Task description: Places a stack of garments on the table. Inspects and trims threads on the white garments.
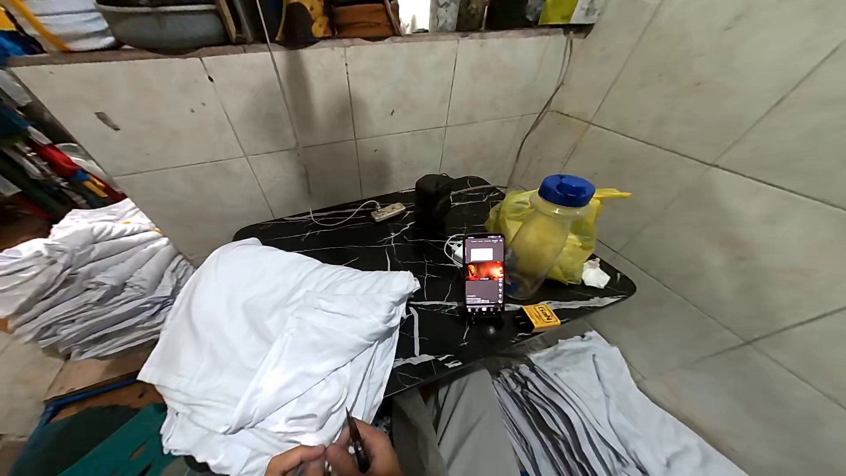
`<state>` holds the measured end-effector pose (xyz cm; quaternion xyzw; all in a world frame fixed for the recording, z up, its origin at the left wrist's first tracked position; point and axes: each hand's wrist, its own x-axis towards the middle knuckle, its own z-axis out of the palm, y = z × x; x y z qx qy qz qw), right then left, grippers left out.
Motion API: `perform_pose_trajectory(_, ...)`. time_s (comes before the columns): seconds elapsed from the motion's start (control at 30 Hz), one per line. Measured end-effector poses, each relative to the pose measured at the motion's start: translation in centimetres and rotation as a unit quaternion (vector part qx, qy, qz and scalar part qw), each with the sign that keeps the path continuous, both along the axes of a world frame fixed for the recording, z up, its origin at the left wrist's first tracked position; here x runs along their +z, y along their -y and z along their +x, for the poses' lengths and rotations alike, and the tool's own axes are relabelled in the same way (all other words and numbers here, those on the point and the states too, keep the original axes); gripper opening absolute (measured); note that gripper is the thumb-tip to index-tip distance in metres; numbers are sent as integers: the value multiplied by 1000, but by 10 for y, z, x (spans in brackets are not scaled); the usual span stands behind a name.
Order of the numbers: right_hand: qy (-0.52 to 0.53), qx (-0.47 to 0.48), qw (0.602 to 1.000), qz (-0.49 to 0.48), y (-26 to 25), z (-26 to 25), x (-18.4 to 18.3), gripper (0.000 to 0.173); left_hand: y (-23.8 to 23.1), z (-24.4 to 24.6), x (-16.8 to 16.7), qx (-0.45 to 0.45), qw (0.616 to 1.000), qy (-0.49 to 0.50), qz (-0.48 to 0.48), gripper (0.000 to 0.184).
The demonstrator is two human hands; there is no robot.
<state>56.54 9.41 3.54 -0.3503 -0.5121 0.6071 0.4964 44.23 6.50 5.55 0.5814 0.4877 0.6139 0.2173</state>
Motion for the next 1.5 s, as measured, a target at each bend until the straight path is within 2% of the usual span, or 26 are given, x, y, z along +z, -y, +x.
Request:
perform_pose_trajectory(0.2,-7,2,1000,20,1,1,-4,19,-1,-5,0,8,1000,-3,-3,6)
perform_pose_trajectory(0.4,23,13,999,47,0,4,-2,24,-3,-7,3,13,1000,-4,1,7)
perform_pose_trajectory(0.5,43,20,998,32,-1,5,3,26,-2,-4,4,5,1000,-3,-2,6)
perform_pose_trajectory(0.67,8,1,1000,6,-1,2,1,16,-1,-1,2,7,1000,-22,-8,5)
perform_pose_trajectory(0.77,-11,-13,1000,9,0,0,-1,13,-1,-5,2,-3,998,-64,-9,12)
perform_pose_trajectory(0.93,2,-8,999,32,1,3,2,13,-6,-16,1,-24,981,-194,3,23)
perform_pose_trajectory(1.1,104,5,989,108,-3,10,1,19,-4,-22,-6,25,959,-281,20,12)
perform_pose_trajectory(1.23,170,-13,971,170,-6,18,4,21,-3,-26,-10,39,961,-273,37,8)
perform_pose_trajectory(1.33,208,-12,958,196,-8,25,7,26,-4,-28,-11,31,972,-232,36,8)
perform_pose_trajectory(1.43,241,2,947,213,-11,31,7,39,-6,-31,-11,18,983,-180,28,11)
perform_pose_trajectory(1.5,254,4,939,233,-12,33,7,38,-9,-33,-11,10,986,-162,28,14)
